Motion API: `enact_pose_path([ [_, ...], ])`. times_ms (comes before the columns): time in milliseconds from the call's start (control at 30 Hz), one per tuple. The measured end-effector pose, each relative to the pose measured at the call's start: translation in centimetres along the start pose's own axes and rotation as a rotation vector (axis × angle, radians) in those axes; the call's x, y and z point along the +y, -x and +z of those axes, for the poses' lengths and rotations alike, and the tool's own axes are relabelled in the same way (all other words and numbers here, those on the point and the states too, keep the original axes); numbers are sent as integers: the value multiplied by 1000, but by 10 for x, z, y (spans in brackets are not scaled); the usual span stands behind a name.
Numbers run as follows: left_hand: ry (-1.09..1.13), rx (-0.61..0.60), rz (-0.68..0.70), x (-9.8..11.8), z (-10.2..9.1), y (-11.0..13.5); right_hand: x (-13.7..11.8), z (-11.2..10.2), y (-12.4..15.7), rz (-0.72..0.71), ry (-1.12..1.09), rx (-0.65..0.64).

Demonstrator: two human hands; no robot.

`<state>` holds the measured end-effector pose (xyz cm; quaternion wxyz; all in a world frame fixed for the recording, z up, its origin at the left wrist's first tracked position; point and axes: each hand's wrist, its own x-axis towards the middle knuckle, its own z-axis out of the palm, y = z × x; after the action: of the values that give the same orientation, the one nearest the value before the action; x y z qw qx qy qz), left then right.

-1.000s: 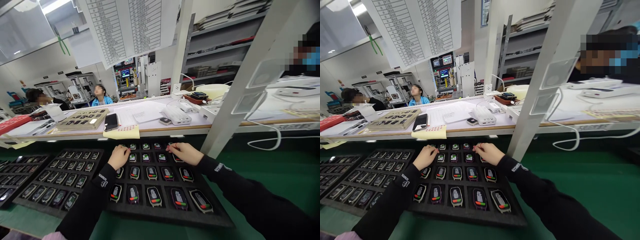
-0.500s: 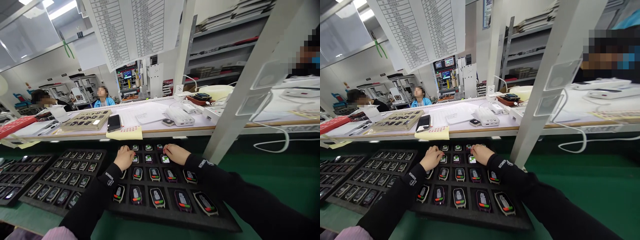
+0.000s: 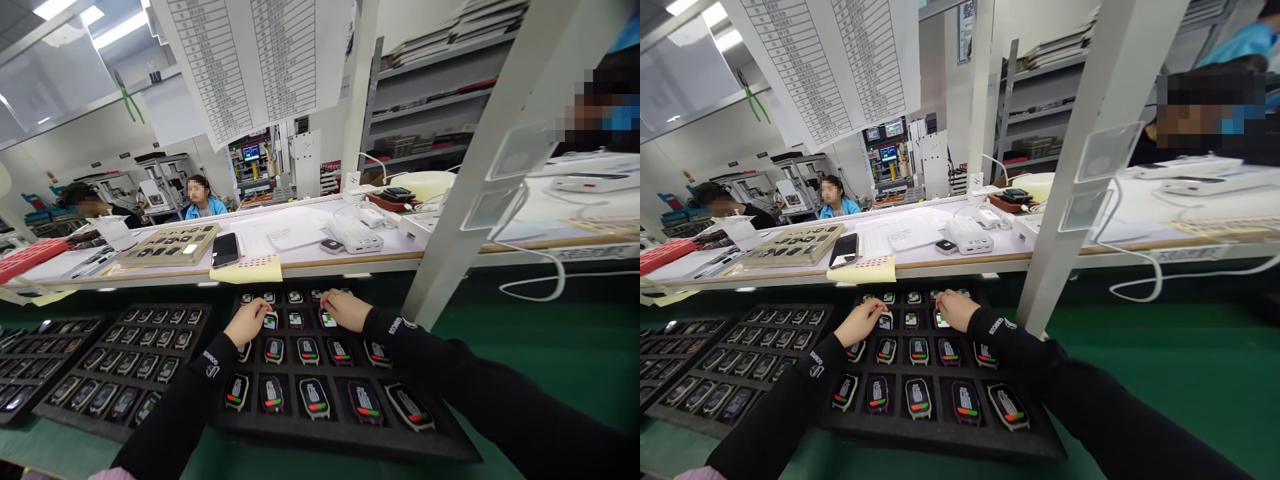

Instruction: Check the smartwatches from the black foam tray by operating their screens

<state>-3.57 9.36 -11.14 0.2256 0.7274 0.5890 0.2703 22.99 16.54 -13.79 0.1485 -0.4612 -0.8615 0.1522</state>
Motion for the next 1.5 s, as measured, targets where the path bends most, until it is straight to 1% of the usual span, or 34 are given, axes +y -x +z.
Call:
enact_pose_path([
  [167,198,41,-41,-3,-2,-6,-2,-10,2,35,-135,-82],
  [267,366,57,-122,3,-3,-10,0,-14,3,61,-215,-107],
  [333,498,40,-192,11,-2,-10,2,-13,2,87,-267,-110],
  [467,782,-73,-326,33,-2,-5,4,-12,0,155,-389,-97],
  [533,896,-98,-377,43,-2,-2,3,-12,0,202,-467,-82],
  [600,986,-94,-397,53,-3,1,-2,-14,0,269,-564,-73],
  [700,1075,-90,-371,66,-3,7,-15,-21,2,359,-773,-107],
  [800,1114,-53,-305,73,0,14,-34,-33,4,366,-981,-151],
  [867,1099,3,-242,72,4,19,-48,-40,7,366,-1163,-190],
  [933,1024,76,-166,68,8,22,-60,-44,9,376,-1369,-245],
  [1000,927,139,-104,62,12,24,-69,-43,11,377,-1502,-271],
  [1067,862,179,-75,57,14,24,-75,-37,13,358,-1526,-261],
  [1200,773,209,-95,47,17,22,-78,-16,12,290,-1571,-216],
  [1267,737,221,-112,43,18,22,-77,-7,12,293,-1583,-182],
  [1333,728,229,-128,41,18,23,-74,-1,13,326,-1596,-168],
  [1433,760,200,-144,41,18,26,-71,3,15,350,-1625,-151],
  [1500,773,163,-140,43,18,27,-70,5,17,326,-1620,-117],
])
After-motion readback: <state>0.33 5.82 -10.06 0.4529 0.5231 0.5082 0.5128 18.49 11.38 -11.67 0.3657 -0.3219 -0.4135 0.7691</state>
